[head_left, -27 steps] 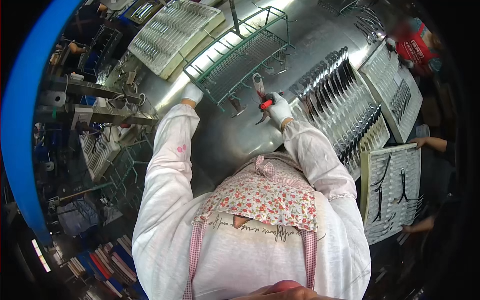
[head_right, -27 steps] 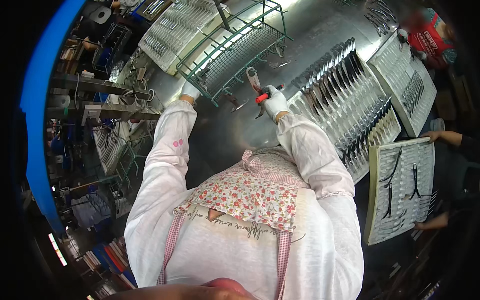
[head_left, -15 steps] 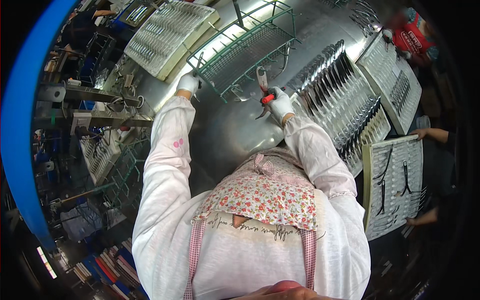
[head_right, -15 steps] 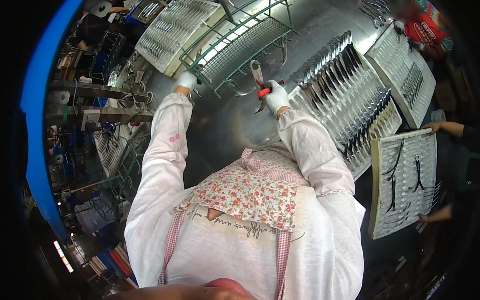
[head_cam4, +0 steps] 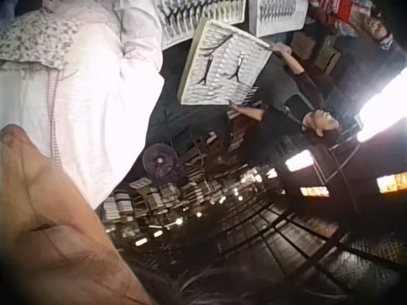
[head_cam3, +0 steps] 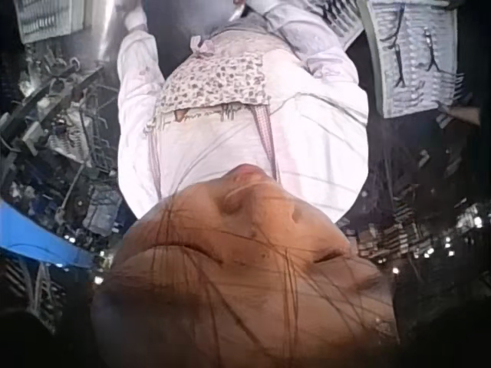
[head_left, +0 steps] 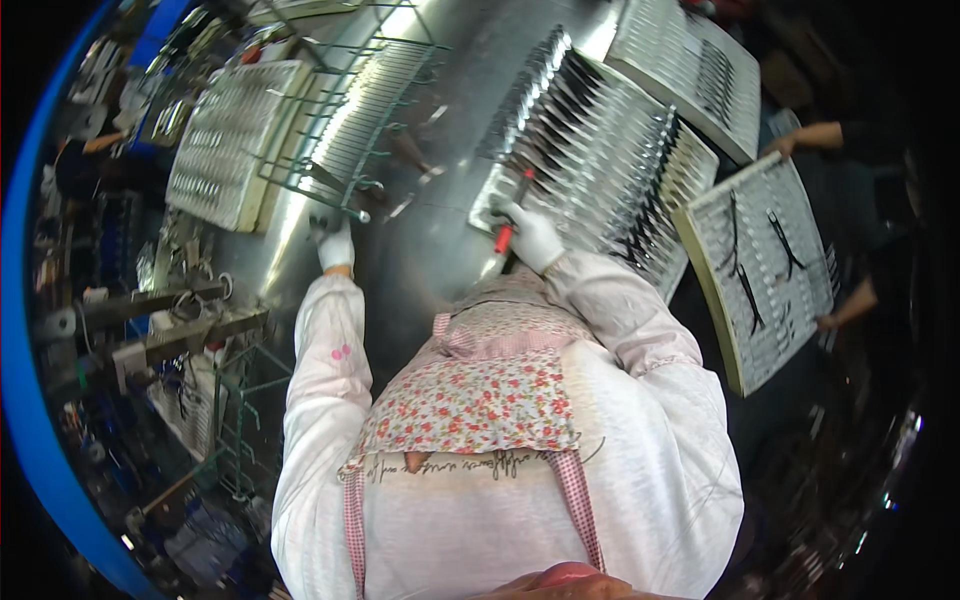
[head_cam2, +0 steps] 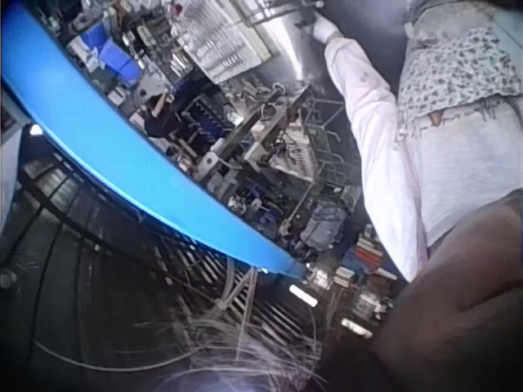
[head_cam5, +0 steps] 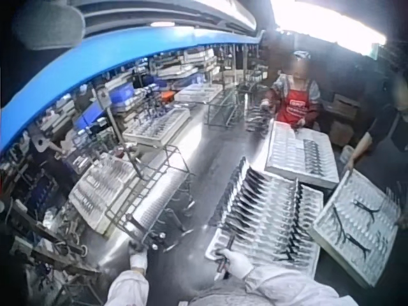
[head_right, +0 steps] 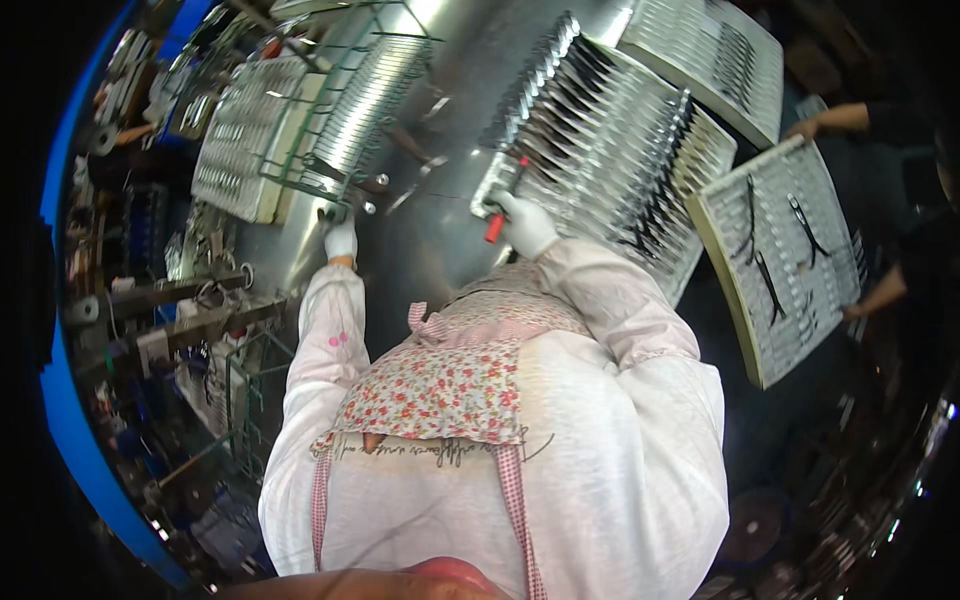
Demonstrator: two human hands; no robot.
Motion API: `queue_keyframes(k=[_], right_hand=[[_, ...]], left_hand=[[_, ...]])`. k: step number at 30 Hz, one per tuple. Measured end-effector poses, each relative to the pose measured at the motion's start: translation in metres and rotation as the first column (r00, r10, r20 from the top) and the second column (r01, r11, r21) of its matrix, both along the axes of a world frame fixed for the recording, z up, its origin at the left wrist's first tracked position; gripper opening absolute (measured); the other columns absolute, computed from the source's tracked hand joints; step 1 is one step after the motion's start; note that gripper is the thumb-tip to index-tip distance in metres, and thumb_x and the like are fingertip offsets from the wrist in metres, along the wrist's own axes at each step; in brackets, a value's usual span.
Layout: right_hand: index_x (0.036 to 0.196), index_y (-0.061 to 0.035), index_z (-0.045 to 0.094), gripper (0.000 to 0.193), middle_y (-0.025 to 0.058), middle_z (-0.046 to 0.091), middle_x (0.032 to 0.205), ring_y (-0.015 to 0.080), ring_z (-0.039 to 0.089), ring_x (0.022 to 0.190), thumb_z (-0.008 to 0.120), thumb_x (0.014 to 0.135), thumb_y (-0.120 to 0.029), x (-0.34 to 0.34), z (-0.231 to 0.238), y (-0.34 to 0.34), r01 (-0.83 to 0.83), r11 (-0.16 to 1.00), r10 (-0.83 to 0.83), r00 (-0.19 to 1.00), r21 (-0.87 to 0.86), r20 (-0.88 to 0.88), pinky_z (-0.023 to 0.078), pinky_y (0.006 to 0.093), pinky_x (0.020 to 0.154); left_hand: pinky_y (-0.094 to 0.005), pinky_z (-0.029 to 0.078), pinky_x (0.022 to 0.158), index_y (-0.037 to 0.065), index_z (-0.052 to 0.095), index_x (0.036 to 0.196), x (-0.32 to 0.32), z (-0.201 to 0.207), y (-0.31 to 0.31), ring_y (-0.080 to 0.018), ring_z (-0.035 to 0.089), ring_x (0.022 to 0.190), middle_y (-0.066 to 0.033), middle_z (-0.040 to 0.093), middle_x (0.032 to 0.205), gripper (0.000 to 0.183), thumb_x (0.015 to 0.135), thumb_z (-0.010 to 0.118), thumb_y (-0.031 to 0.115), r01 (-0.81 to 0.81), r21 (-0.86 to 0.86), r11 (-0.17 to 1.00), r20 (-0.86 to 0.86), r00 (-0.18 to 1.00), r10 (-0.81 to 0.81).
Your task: The person marks points on metal brackets with a red marker, then organizes the marked brackets into trays.
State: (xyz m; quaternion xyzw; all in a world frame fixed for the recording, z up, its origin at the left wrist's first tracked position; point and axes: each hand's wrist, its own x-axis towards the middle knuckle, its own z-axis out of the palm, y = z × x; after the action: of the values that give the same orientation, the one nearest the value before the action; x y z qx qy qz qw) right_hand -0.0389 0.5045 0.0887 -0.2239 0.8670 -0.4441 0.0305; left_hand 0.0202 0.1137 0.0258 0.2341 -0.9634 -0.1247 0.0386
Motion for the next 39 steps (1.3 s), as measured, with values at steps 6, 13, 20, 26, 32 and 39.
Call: queue_keyframes(k=[6, 13, 20, 26, 32, 39], right_hand=[[0.105, -0.0172, 0.059, 0.032, 0.0166, 0.063, 0.074, 0.0360, 0.062, 0.071, 0.062, 0.074, -0.011, 0.040, -0.038, 0.173, 0.517, 0.698, -0.609, 0.793, 0.495, 0.031, 0.047, 0.0454, 0.060], [0.103, -0.0146, 0.056, 0.027, 0.0158, 0.064, 0.081, 0.0347, 0.063, 0.077, 0.061, 0.077, -0.019, 0.011, -0.075, 0.200, 0.547, 0.460, -0.772, 0.636, 0.699, 0.010, 0.049, 0.0468, 0.065], [0.104, -0.0168, 0.056, 0.025, 0.0162, 0.064, 0.083, 0.0359, 0.063, 0.077, 0.056, 0.079, -0.020, -0.009, -0.104, 0.225, 0.330, 0.582, -0.645, 0.744, 0.743, 0.176, 0.049, 0.0468, 0.065], [0.103, -0.0085, 0.058, 0.028, 0.0124, 0.063, 0.074, 0.0302, 0.062, 0.063, 0.060, 0.076, -0.004, 0.017, -0.042, 0.242, 0.684, 0.725, -0.688, 0.712, -0.085, -0.138, 0.048, 0.0387, 0.057], [0.093, -0.0152, 0.059, 0.015, 0.0079, 0.056, 0.068, 0.0243, 0.060, 0.065, 0.053, 0.080, -0.011, -0.029, -0.026, 0.201, -0.054, 0.901, 0.188, 0.943, 0.431, -0.275, 0.047, 0.0362, 0.053], [0.098, -0.0178, 0.058, 0.019, 0.0121, 0.059, 0.076, 0.0301, 0.061, 0.071, 0.053, 0.081, -0.012, -0.023, -0.088, 0.178, -0.189, 0.844, 0.185, 0.981, 0.502, 0.059, 0.049, 0.0413, 0.058]], left_hand=[[-0.0377, 0.045, 0.087, -0.003, 0.063, 0.094, 0.053, -0.012, 0.094, -0.0320, 0.056, 0.102, -0.0234, 0.061, 0.102, 0.048, 0.076, 0.065, 0.042, -0.208, 0.166, 0.964, 0.174, 0.968, 0.178], [-0.0412, 0.043, 0.088, 0.013, 0.062, 0.102, -0.079, 0.045, 0.218, -0.0278, 0.049, 0.113, -0.0034, 0.059, 0.109, 0.030, 0.073, 0.061, 0.019, 0.731, -0.248, 0.636, -0.029, 0.650, -0.759], [-0.0421, 0.038, 0.098, 0.009, 0.060, 0.104, -0.170, 0.008, 0.295, -0.0290, 0.049, 0.110, -0.0094, 0.055, 0.109, 0.028, 0.077, 0.052, 0.011, 0.887, -0.381, 0.260, 0.287, 0.381, -0.879], [-0.0433, 0.048, 0.079, 0.009, 0.060, 0.094, -0.192, -0.010, 0.295, -0.0281, 0.057, 0.094, -0.0089, 0.056, 0.096, 0.017, 0.077, 0.056, 0.014, 0.942, -0.150, 0.302, 0.524, 0.335, -0.783], [-0.0419, 0.051, 0.071, 0.002, 0.058, 0.093, -0.195, -0.008, 0.306, -0.0327, 0.062, 0.085, -0.0173, 0.061, 0.094, 0.016, 0.080, 0.051, 0.008, 0.983, -0.060, 0.176, 0.672, 0.170, -0.721], [-0.0437, 0.052, 0.068, 0.003, 0.054, 0.110, -0.214, -0.004, 0.290, -0.0345, 0.062, 0.083, -0.0223, 0.055, 0.105, 0.030, 0.084, 0.050, 0.018, 0.839, -0.079, 0.538, 0.394, 0.522, -0.757]])
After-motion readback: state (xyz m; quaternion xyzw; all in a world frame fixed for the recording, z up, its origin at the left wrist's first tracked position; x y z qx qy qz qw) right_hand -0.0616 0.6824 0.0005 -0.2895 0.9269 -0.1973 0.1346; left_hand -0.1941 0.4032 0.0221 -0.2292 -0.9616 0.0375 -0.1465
